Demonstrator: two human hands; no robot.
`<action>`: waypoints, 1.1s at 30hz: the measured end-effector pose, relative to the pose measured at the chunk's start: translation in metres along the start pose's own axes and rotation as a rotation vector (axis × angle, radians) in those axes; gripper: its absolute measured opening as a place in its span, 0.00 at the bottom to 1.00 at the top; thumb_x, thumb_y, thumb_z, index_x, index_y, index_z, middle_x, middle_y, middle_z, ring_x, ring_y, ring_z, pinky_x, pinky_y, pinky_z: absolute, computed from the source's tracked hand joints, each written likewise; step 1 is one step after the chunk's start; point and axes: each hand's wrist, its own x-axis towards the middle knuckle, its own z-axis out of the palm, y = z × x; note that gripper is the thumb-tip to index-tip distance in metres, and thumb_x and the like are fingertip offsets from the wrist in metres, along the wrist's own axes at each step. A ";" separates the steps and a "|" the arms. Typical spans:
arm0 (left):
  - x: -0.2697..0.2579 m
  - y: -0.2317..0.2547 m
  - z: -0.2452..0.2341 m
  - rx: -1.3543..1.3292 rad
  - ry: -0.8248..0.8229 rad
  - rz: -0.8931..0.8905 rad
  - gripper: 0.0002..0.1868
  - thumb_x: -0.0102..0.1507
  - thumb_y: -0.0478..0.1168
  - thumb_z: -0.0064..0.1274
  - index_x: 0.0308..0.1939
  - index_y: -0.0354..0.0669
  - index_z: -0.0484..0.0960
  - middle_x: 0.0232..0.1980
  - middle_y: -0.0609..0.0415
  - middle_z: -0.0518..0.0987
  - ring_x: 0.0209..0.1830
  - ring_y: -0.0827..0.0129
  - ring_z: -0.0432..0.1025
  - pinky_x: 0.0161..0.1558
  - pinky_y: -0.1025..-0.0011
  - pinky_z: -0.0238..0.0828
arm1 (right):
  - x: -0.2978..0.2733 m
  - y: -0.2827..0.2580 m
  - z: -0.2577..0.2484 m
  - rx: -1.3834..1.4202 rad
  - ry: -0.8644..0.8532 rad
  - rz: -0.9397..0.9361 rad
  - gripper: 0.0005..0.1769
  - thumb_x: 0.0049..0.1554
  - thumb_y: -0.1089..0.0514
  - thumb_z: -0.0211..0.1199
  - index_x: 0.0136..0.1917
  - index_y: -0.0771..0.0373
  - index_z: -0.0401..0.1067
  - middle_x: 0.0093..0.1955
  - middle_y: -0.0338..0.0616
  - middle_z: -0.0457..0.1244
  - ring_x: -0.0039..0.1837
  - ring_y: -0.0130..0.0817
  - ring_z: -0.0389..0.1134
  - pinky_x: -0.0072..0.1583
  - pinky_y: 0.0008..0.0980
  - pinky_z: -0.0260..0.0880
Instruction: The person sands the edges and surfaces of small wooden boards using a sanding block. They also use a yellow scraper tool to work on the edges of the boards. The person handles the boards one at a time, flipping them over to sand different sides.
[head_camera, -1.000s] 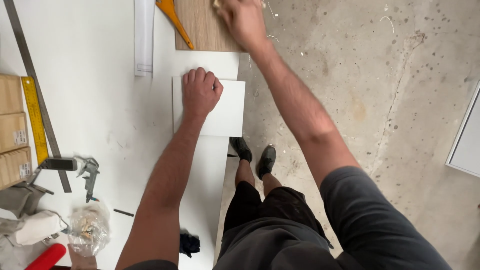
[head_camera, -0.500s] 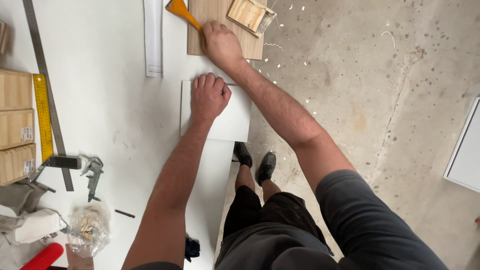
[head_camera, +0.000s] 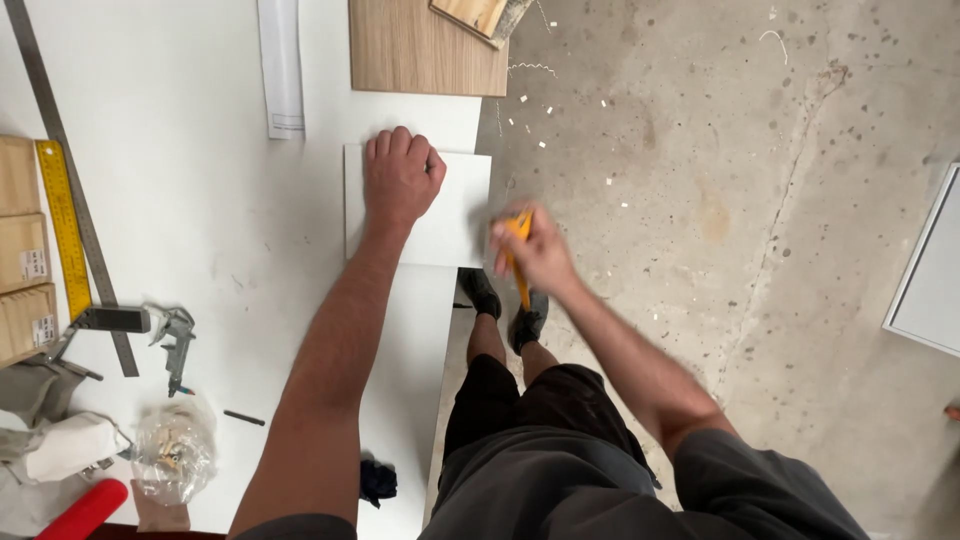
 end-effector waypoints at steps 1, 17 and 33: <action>0.001 -0.002 0.001 0.002 0.002 0.004 0.10 0.55 0.37 0.55 0.24 0.49 0.68 0.28 0.57 0.62 0.28 0.60 0.66 0.36 0.64 0.65 | -0.021 -0.002 0.015 0.002 0.000 -0.004 0.17 0.66 0.58 0.61 0.62 0.66 0.60 0.31 0.47 0.69 0.29 0.39 0.72 0.33 0.32 0.72; -0.007 -0.004 0.006 0.021 -0.011 0.021 0.11 0.56 0.37 0.55 0.26 0.50 0.67 0.29 0.57 0.63 0.29 0.62 0.66 0.37 0.65 0.66 | -0.058 0.087 0.078 0.704 0.365 0.477 0.07 0.65 0.62 0.56 0.54 0.70 0.66 0.50 0.64 0.71 0.33 0.32 0.70 0.34 0.23 0.69; -0.012 -0.008 0.012 0.027 -0.015 0.026 0.10 0.56 0.38 0.55 0.26 0.50 0.68 0.29 0.57 0.63 0.29 0.61 0.66 0.37 0.64 0.66 | -0.061 0.055 0.078 0.641 0.291 0.507 0.08 0.68 0.59 0.51 0.54 0.68 0.61 0.49 0.66 0.71 0.32 0.33 0.68 0.33 0.27 0.71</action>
